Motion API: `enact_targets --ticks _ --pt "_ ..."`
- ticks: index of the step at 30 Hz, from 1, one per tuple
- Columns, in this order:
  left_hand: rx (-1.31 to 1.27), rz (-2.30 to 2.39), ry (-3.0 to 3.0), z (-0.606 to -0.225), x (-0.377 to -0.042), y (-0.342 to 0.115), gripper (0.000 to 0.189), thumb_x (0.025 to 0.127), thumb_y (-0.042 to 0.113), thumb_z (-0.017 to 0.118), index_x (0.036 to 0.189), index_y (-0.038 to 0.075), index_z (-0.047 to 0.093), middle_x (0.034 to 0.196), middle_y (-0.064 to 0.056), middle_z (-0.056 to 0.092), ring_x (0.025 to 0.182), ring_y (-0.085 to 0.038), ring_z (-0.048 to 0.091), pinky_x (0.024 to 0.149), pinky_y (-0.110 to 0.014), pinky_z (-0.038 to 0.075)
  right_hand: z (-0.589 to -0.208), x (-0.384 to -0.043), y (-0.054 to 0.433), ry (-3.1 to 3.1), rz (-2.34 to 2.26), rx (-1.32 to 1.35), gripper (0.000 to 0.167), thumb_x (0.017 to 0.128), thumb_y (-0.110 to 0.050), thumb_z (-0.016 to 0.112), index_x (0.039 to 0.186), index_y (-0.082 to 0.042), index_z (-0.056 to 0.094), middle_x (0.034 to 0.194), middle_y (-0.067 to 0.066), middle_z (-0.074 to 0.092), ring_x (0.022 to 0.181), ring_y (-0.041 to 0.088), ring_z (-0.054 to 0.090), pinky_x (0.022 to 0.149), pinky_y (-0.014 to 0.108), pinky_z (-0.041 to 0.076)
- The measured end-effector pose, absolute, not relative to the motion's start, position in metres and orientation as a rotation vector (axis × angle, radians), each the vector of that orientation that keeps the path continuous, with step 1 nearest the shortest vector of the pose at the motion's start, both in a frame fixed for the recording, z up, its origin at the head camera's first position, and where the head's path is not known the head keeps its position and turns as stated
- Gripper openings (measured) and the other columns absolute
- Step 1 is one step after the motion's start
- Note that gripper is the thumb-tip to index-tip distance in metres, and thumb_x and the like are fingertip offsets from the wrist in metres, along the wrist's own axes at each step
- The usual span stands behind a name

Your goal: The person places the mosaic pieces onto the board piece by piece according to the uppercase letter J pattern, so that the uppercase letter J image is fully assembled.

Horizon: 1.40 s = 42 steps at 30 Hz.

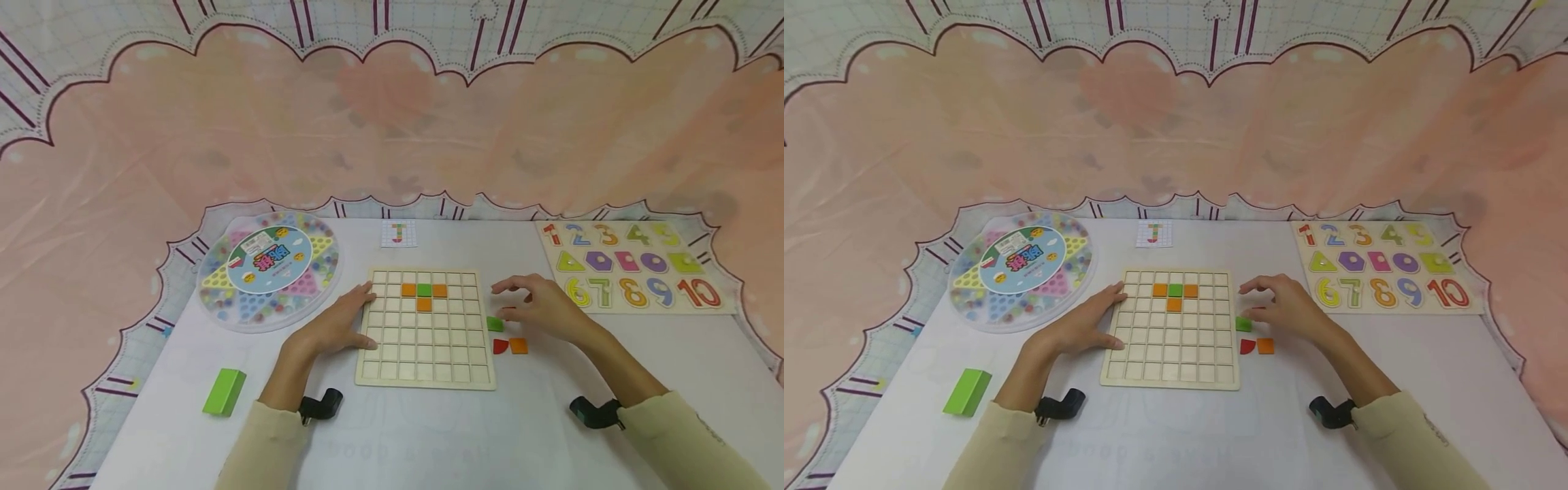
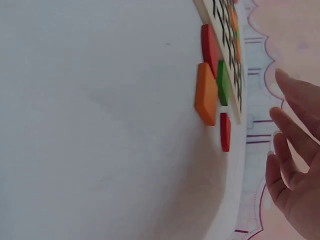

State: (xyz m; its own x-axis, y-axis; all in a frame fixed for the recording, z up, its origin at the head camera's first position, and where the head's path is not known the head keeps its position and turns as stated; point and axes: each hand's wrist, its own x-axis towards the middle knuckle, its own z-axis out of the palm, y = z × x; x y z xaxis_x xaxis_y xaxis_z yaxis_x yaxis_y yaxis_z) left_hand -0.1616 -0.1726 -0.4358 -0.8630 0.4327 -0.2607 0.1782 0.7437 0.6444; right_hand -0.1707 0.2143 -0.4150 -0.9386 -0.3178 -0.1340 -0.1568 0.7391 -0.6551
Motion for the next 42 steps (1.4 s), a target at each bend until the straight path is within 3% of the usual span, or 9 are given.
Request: enact_targets --ticks 4,7,18,28,42 --pt "0.461 0.901 2.544 -0.438 -0.161 -0.174 0.091 0.080 0.019 0.087 0.156 0.003 0.038 0.174 -0.011 0.011 0.162 -0.036 0.008 0.132 -0.054 0.014 -0.423 -0.164 0.218 2.716 -0.973 -0.358 0.034 0.088 -0.025 0.080 0.121 -0.020 0.074 0.131 0.007 0.069 0.119 0.027 0.055 0.089 0.033 0.050" --pt "0.468 0.911 2.540 -0.439 -0.160 -0.174 0.091 0.080 0.019 0.087 0.156 0.002 0.038 0.174 -0.012 0.011 0.162 -0.037 0.008 0.132 -0.054 0.013 -0.427 -0.160 0.218 2.706 -0.964 -0.352 0.037 0.086 -0.026 0.081 0.122 -0.020 0.074 0.132 0.009 0.068 0.116 0.026 0.054 0.086 0.031 0.048" --pt "0.499 0.919 2.541 -0.437 -0.162 -0.174 0.092 0.081 0.021 0.086 0.155 -0.001 0.037 0.173 -0.015 0.012 0.161 -0.040 0.010 0.131 -0.057 0.014 -0.445 -0.153 0.215 2.670 -1.020 -0.523 0.043 0.078 -0.022 0.089 0.117 -0.013 0.072 0.123 0.008 0.069 0.109 0.023 0.055 0.095 0.040 0.047" --pt "0.463 0.914 2.534 -0.434 -0.161 -0.173 0.093 0.080 0.020 0.087 0.156 0.001 0.037 0.174 -0.012 0.011 0.162 -0.037 0.008 0.131 -0.055 0.014 -0.447 -0.152 0.215 2.641 -1.039 -0.594 0.022 0.081 -0.014 0.085 0.102 -0.015 0.079 0.118 0.005 0.072 0.121 0.032 0.061 0.111 0.057 0.044" --pt "0.462 0.934 2.524 -0.435 -0.161 -0.173 0.093 0.079 0.021 0.087 0.156 0.002 0.037 0.174 -0.011 0.012 0.162 -0.036 0.008 0.132 -0.056 0.014 -0.448 -0.154 0.216 2.660 -0.995 -0.563 0.014 0.080 -0.015 0.086 0.092 -0.020 0.082 0.106 -0.002 0.074 0.109 0.022 0.062 0.099 0.039 0.046"
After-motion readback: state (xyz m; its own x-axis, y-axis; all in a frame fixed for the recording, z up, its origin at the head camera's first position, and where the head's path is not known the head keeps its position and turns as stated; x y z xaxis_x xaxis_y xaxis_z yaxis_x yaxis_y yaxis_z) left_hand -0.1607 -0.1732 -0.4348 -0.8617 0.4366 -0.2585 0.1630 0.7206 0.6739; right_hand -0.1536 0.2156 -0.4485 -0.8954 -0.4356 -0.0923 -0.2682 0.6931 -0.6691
